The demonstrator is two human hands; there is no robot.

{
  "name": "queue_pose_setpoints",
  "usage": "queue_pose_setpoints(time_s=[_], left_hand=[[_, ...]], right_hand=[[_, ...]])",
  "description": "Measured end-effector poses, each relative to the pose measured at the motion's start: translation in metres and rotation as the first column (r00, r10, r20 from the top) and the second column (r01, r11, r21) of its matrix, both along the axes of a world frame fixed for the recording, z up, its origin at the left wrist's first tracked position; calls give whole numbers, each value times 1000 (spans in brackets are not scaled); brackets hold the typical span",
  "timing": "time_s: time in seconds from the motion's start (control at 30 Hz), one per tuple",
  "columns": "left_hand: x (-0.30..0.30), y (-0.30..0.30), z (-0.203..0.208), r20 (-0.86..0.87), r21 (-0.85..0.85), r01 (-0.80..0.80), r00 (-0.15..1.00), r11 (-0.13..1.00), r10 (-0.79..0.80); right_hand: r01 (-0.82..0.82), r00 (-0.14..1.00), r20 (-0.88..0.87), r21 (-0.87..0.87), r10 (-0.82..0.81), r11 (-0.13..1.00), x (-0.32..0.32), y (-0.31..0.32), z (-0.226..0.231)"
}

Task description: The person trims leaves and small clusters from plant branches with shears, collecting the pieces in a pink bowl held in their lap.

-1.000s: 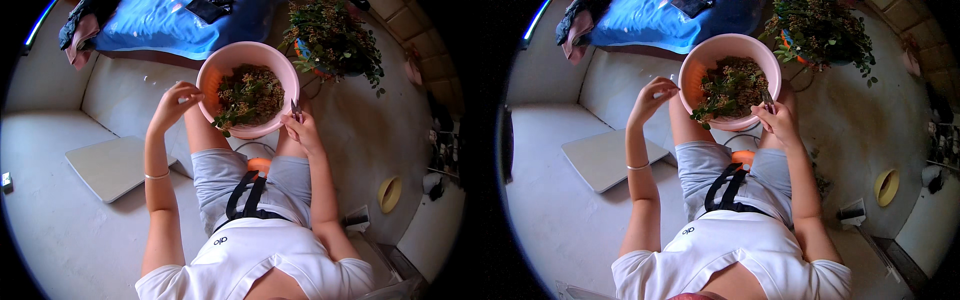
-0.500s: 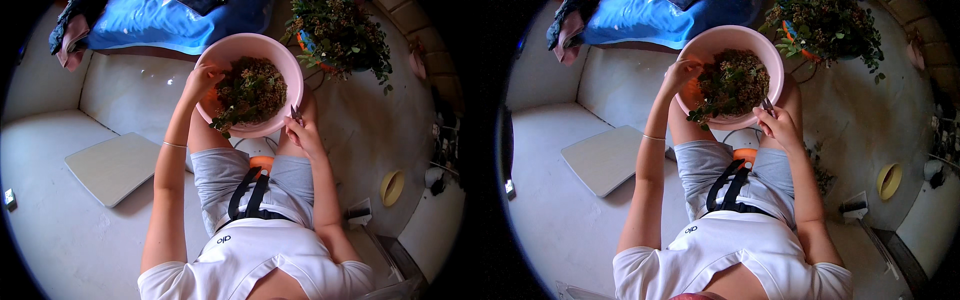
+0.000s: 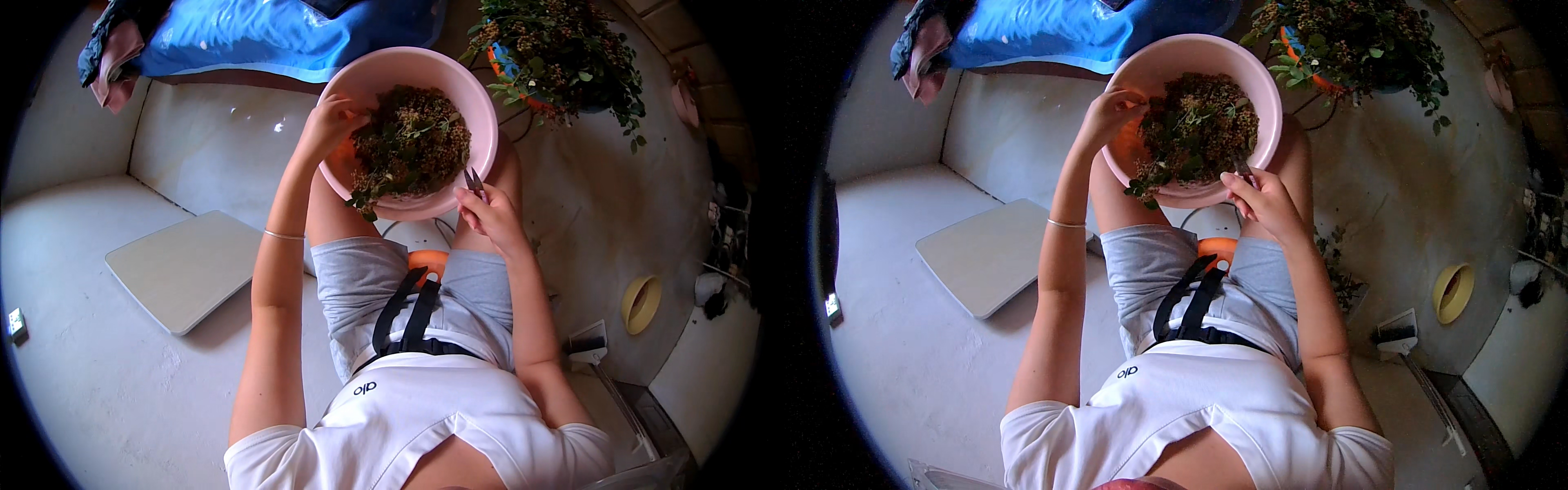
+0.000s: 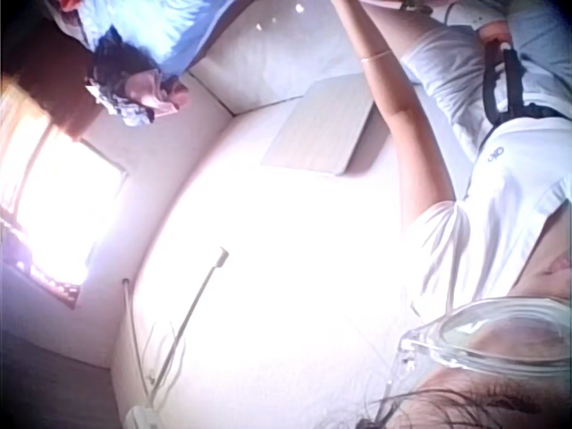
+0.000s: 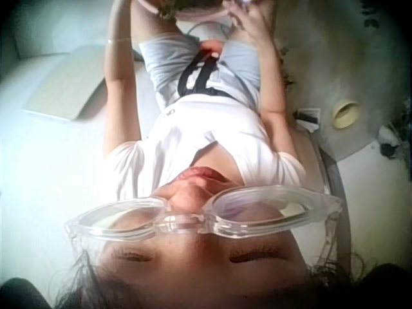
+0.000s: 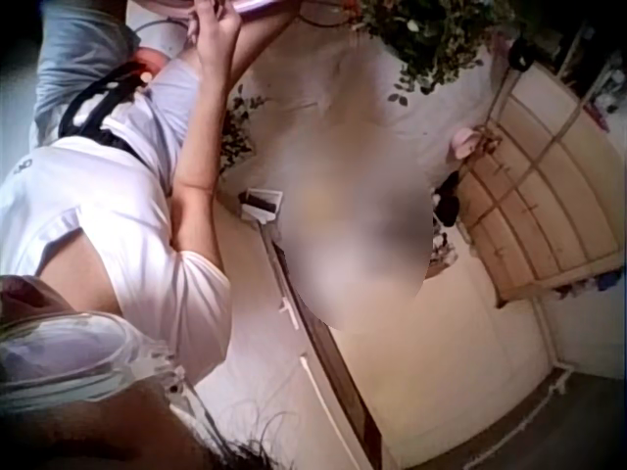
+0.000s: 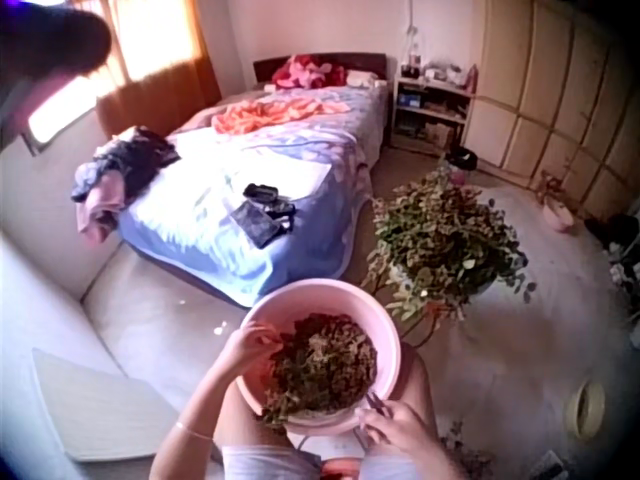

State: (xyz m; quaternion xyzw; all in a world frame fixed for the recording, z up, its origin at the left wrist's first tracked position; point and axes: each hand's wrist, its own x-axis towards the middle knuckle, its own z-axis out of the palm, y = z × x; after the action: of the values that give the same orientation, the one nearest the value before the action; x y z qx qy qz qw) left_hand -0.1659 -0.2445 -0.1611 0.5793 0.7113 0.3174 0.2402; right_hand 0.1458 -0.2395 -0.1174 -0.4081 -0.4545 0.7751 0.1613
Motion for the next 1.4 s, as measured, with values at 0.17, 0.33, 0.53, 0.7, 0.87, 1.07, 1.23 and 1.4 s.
queue_pose_setpoints(time_s=[0.17,0.33,0.53,0.7,0.87,1.07,1.23,1.4], left_hand=[[19,-4,32,77,82,101,991,991,-107],[34,-6,72,43,186,170,983,968,-181],[40,-5,98,-71,156,182,982,971,-173],[39,-2,105,-182,207,135,978,969,-98],[46,-8,125,-145,236,135,984,962,-102],[53,-15,140,-145,240,183,978,953,-151],[64,-29,153,-156,261,239,966,935,-204],[74,-45,158,-120,264,265,963,927,-241]], right_hand=[[-105,994,11,50,104,993,3,1,-1],[-84,996,55,274,72,958,7,-1,-11],[-90,990,134,405,39,910,8,-4,-16],[-51,995,98,365,16,930,9,-3,-7],[-12,993,108,518,-52,855,18,-1,3],[70,997,-50,536,-51,841,11,19,42],[-144,984,169,594,53,791,-7,41,77],[-296,940,334,691,73,659,-30,53,66]])
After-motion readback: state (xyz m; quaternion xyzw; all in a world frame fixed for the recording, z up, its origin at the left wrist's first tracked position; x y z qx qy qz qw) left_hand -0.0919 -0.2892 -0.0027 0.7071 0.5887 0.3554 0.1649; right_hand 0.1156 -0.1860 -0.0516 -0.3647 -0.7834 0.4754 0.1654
